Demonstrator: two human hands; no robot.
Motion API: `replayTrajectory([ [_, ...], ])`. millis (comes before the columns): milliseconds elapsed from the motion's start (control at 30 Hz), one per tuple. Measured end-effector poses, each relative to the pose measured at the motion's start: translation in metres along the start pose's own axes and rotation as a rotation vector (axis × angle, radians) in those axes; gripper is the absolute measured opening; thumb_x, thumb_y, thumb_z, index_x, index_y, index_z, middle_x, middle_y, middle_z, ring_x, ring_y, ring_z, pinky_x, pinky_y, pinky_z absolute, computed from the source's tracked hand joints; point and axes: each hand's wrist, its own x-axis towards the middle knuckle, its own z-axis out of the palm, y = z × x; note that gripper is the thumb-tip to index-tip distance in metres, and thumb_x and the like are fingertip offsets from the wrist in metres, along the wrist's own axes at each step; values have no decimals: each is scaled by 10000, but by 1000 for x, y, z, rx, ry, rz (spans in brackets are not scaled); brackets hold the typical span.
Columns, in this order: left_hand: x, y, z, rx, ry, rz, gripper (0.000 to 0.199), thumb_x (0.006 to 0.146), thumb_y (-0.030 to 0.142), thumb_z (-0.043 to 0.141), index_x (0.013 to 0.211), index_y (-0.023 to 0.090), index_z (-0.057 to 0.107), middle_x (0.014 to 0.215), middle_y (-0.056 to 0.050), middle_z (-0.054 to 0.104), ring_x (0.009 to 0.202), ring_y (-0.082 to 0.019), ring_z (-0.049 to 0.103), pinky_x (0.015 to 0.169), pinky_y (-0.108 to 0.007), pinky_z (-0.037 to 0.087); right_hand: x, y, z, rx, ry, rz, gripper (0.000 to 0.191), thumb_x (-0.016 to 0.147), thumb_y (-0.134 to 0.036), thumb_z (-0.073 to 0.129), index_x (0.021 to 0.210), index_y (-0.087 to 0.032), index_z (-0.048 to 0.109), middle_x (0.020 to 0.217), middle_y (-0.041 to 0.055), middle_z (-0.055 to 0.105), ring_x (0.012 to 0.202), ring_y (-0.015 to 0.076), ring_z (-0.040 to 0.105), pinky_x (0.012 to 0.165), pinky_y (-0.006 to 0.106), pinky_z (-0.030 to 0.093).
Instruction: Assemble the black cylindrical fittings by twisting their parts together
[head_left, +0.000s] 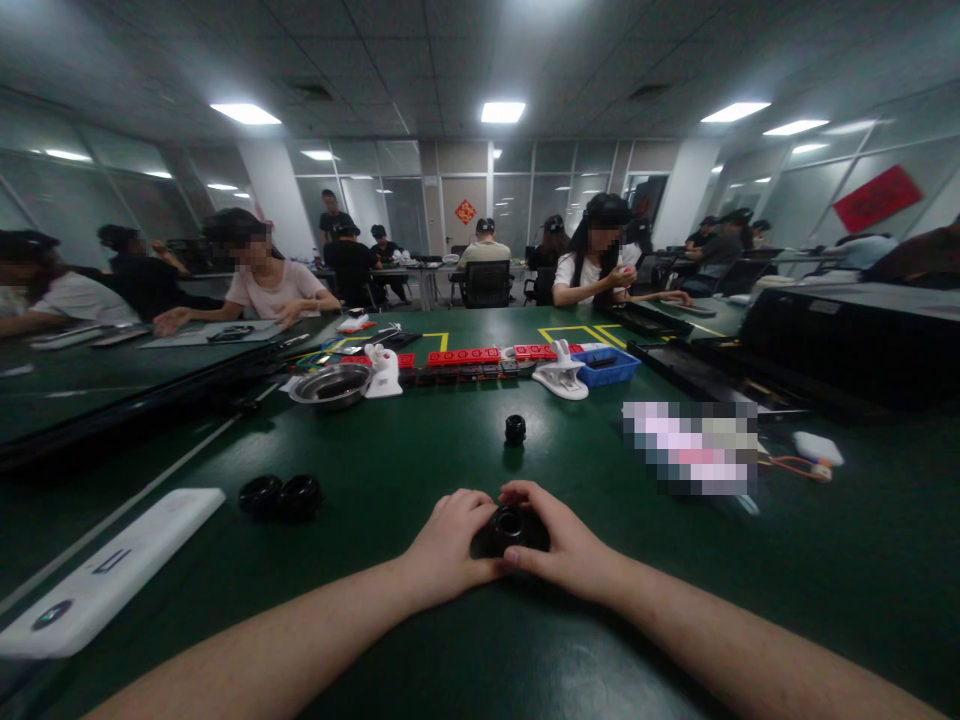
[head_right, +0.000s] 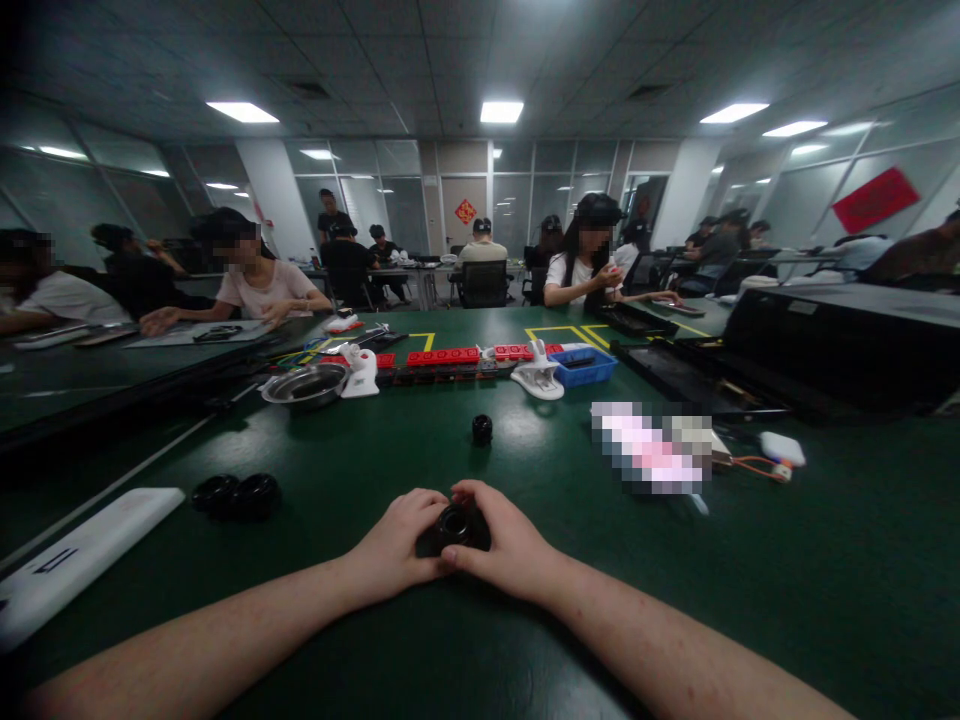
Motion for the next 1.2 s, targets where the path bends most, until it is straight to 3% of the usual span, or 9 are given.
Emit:
replayTrajectory([
  [100, 0, 0, 0, -4, 3, -7, 361, 690, 465, 594, 944, 211, 560, 991, -45, 529, 920, -227, 473, 795, -350, 380, 1, -2, 1, -52, 42, 36, 387, 653, -256, 658, 990, -178, 485, 943, 54, 550, 861, 201, 531, 769, 355, 438],
  [167, -1, -1, 1, -9, 7, -8, 384, 680, 465, 605, 964, 211, 555, 1001, -45, 527, 925, -230, 470, 797, -351, 378, 2, -4, -1, -54, 15, -19, 331, 684, -222, 618, 992, -182, 503, 951, 55, 556, 875, 201, 532, 785, 358, 433],
  [267, -1, -1, 0, -15, 9, -5, 412, 674, 472, 611, 985, 210, 549, 1024, -47, 526, 939, -234, 464, 810, -358, 373, 1, -3, -4, -5, -61, -128, 423, 721, -168, 558, 1130, -191, 456, 1124, 84, 518, 1033, 221, 484, 896, 391, 373],
  [400, -1, 1, -2, -14, -6, 0, 395, 694, 474, 590, 994, 221, 548, 1036, -48, 526, 952, -236, 460, 813, -363, 374, -1, 1, -2, 5, -35, -44, 568, 707, -227, 604, 1216, -175, 358, 1194, 112, 473, 1089, 236, 452, 927, 414, 347],
  [600, -1, 2, -1, -15, -3, -10, 356, 692, 458, 599, 946, 212, 558, 997, -40, 527, 929, -225, 468, 795, -347, 384, 2, -4, -2, -66, 38, -4, 354, 663, -241, 645, 974, -168, 493, 930, 59, 542, 857, 204, 527, 763, 358, 440],
  [733, -1, -1, 1, -10, 7, -6, 396, 661, 444, 636, 967, 210, 546, 1013, -36, 525, 937, -225, 465, 811, -352, 374, 1, -4, -4, 1, -42, -120, 401, 714, -135, 550, 1100, -193, 460, 1079, 69, 517, 1002, 205, 487, 883, 369, 379],
  [867, -1, -1, 1, -10, 14, 10, 370, 677, 438, 625, 963, 217, 548, 1014, -32, 524, 938, -222, 463, 813, -350, 370, 0, 2, 0, 14, 0, -37, 529, 704, -189, 596, 1182, -181, 369, 1150, 95, 481, 1051, 220, 461, 908, 389, 357],
  [1033, 0, 0, 0, -8, 11, -7, 351, 672, 438, 626, 927, 206, 560, 977, -35, 531, 909, -222, 473, 790, -346, 381, 1, 2, -1, -76, 48, 18, 340, 673, -269, 643, 957, -171, 483, 907, 47, 533, 830, 195, 516, 739, 342, 433],
  [1200, 0, -1, 1, 3, 6, -5, 413, 653, 443, 642, 979, 211, 545, 1001, -39, 530, 923, -232, 470, 803, -363, 378, 2, -1, -6, 23, -61, -118, 335, 745, -173, 531, 1076, -186, 476, 1053, 66, 517, 979, 201, 486, 863, 353, 380],
])
